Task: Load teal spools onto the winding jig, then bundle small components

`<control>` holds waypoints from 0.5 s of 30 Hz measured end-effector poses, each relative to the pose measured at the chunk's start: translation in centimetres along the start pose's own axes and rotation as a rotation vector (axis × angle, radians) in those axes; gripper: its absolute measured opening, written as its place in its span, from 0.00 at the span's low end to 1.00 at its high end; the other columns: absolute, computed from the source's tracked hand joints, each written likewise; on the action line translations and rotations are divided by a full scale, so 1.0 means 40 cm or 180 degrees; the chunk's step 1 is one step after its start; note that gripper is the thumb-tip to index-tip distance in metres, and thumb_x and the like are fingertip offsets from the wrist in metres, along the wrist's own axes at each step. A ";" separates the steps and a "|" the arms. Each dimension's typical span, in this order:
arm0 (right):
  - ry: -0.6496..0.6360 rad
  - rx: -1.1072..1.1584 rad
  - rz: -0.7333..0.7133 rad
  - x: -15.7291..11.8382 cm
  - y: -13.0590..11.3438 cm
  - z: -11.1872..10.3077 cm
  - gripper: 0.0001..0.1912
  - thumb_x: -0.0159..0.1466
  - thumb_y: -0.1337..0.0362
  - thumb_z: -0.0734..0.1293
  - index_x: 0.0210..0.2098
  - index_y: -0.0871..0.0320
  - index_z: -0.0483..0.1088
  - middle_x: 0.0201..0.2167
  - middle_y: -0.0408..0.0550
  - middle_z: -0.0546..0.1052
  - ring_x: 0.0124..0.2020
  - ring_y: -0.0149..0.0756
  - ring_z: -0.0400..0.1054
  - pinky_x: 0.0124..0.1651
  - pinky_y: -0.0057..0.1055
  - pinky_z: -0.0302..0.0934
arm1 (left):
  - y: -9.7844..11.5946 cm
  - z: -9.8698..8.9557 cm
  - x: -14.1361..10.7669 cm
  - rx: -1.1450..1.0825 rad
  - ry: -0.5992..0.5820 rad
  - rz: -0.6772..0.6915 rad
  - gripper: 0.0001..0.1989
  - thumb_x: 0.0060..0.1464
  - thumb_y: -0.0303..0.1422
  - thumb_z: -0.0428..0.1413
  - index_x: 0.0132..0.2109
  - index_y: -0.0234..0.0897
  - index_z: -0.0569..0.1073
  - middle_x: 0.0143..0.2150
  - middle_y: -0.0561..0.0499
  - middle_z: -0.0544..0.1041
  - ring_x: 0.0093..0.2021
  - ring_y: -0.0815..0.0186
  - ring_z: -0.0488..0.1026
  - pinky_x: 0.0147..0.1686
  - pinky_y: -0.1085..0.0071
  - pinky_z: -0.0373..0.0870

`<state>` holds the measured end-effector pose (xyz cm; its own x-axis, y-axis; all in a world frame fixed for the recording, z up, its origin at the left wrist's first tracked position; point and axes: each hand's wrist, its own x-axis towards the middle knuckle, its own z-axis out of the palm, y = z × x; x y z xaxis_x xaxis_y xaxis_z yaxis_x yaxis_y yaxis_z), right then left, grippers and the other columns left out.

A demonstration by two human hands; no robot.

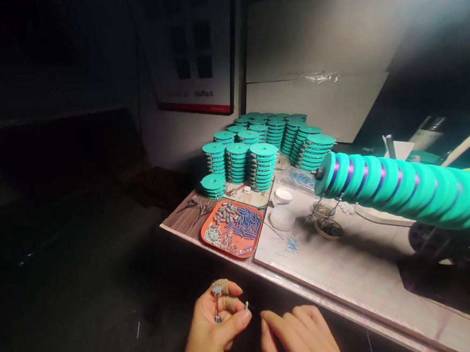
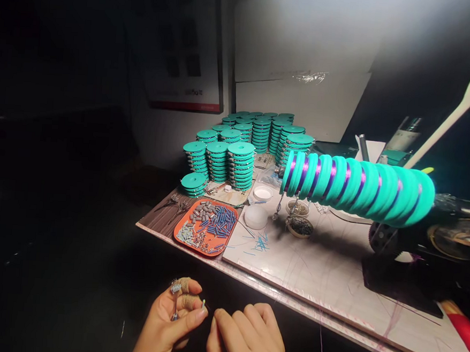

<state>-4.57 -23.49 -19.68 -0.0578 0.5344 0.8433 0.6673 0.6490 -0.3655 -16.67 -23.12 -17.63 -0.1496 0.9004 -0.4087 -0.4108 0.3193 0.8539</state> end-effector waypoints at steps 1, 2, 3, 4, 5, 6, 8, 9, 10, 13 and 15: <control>-0.0023 -0.0020 -0.0003 0.001 0.000 -0.002 0.04 0.56 0.75 0.63 0.28 0.62 0.67 0.14 0.40 0.62 0.20 0.27 0.50 0.26 0.29 0.48 | 0.001 0.000 0.000 0.0008 0.0005 0.0002 0.23 0.23 0.33 0.69 0.30 0.33 0.70 0.17 0.58 0.69 0.12 0.86 0.50 0.11 0.89 0.43; -0.0063 -0.0049 -0.0011 0.001 0.000 -0.005 0.04 0.56 0.75 0.63 0.28 0.62 0.67 0.15 0.40 0.62 0.20 0.27 0.50 0.26 0.29 0.48 | 0.001 0.001 0.000 0.0007 0.0007 -0.0002 0.23 0.23 0.33 0.69 0.31 0.33 0.70 0.17 0.58 0.69 0.12 0.86 0.50 0.11 0.89 0.43; -0.0119 -0.0076 -0.0038 0.003 0.001 -0.007 0.04 0.55 0.75 0.64 0.28 0.62 0.67 0.15 0.40 0.62 0.20 0.27 0.51 0.26 0.29 0.49 | 0.001 0.001 -0.001 0.0002 0.0004 -0.0009 0.23 0.23 0.34 0.69 0.31 0.33 0.70 0.17 0.58 0.69 0.12 0.86 0.50 0.11 0.89 0.43; -0.0186 -0.0092 -0.0081 0.004 0.002 -0.010 0.04 0.55 0.75 0.64 0.29 0.62 0.67 0.15 0.40 0.63 0.20 0.27 0.51 0.26 0.28 0.49 | 0.000 0.001 -0.001 -0.0001 0.0000 -0.0015 0.23 0.23 0.34 0.69 0.31 0.32 0.70 0.17 0.58 0.69 0.12 0.86 0.49 0.11 0.89 0.43; -0.0213 -0.0102 -0.0122 0.005 0.002 -0.012 0.04 0.55 0.75 0.64 0.29 0.62 0.67 0.15 0.40 0.63 0.20 0.27 0.52 0.26 0.28 0.50 | 0.000 0.001 -0.002 0.0001 -0.0003 -0.0006 0.23 0.23 0.34 0.69 0.31 0.32 0.70 0.17 0.58 0.69 0.12 0.86 0.49 0.11 0.89 0.43; -0.0228 -0.0106 -0.0146 0.007 0.003 -0.013 0.04 0.55 0.75 0.64 0.29 0.62 0.67 0.15 0.40 0.63 0.20 0.27 0.52 0.26 0.28 0.50 | -0.001 0.001 -0.002 0.0013 -0.0001 0.0017 0.23 0.23 0.34 0.69 0.31 0.32 0.70 0.17 0.58 0.69 0.12 0.86 0.49 0.11 0.89 0.43; -0.0228 -0.0103 -0.0123 0.008 0.003 -0.013 0.04 0.55 0.75 0.64 0.29 0.61 0.67 0.15 0.40 0.63 0.20 0.26 0.52 0.26 0.28 0.50 | -0.002 0.000 -0.002 0.0062 0.0024 0.0083 0.23 0.23 0.34 0.69 0.31 0.32 0.70 0.18 0.58 0.69 0.13 0.86 0.49 0.11 0.89 0.44; -0.0207 -0.0100 -0.0084 0.008 0.002 -0.012 0.04 0.55 0.75 0.64 0.29 0.62 0.67 0.15 0.40 0.63 0.20 0.27 0.52 0.26 0.28 0.50 | -0.003 0.000 -0.001 0.0087 0.0036 0.0114 0.23 0.23 0.35 0.69 0.31 0.32 0.70 0.18 0.57 0.69 0.13 0.86 0.49 0.11 0.89 0.44; -0.0169 -0.0098 -0.0046 0.009 0.001 -0.011 0.04 0.55 0.75 0.64 0.29 0.62 0.67 0.15 0.40 0.63 0.20 0.27 0.51 0.26 0.28 0.49 | -0.004 0.000 0.000 0.0104 0.0042 0.0135 0.23 0.24 0.35 0.69 0.31 0.32 0.70 0.18 0.57 0.70 0.13 0.86 0.50 0.11 0.89 0.44; -0.0118 -0.0078 -0.0043 0.009 -0.002 -0.011 0.04 0.55 0.75 0.64 0.29 0.62 0.67 0.15 0.40 0.63 0.20 0.27 0.51 0.26 0.29 0.49 | -0.004 -0.001 0.002 0.0110 0.0012 0.0162 0.23 0.24 0.35 0.68 0.31 0.32 0.70 0.18 0.57 0.69 0.12 0.86 0.49 0.11 0.88 0.44; -0.0118 -0.0075 -0.0055 0.009 -0.002 -0.012 0.04 0.55 0.76 0.64 0.29 0.62 0.67 0.15 0.40 0.63 0.20 0.27 0.51 0.26 0.29 0.49 | -0.004 0.000 0.003 0.0099 0.0009 0.0169 0.22 0.25 0.34 0.68 0.30 0.32 0.70 0.18 0.57 0.69 0.12 0.86 0.49 0.11 0.88 0.44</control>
<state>-4.28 -23.61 -19.14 -0.0968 0.5431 0.8341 0.6831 0.6457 -0.3412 -16.64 -23.08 -17.81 -0.1731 0.9155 -0.3633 -0.3740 0.2801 0.8841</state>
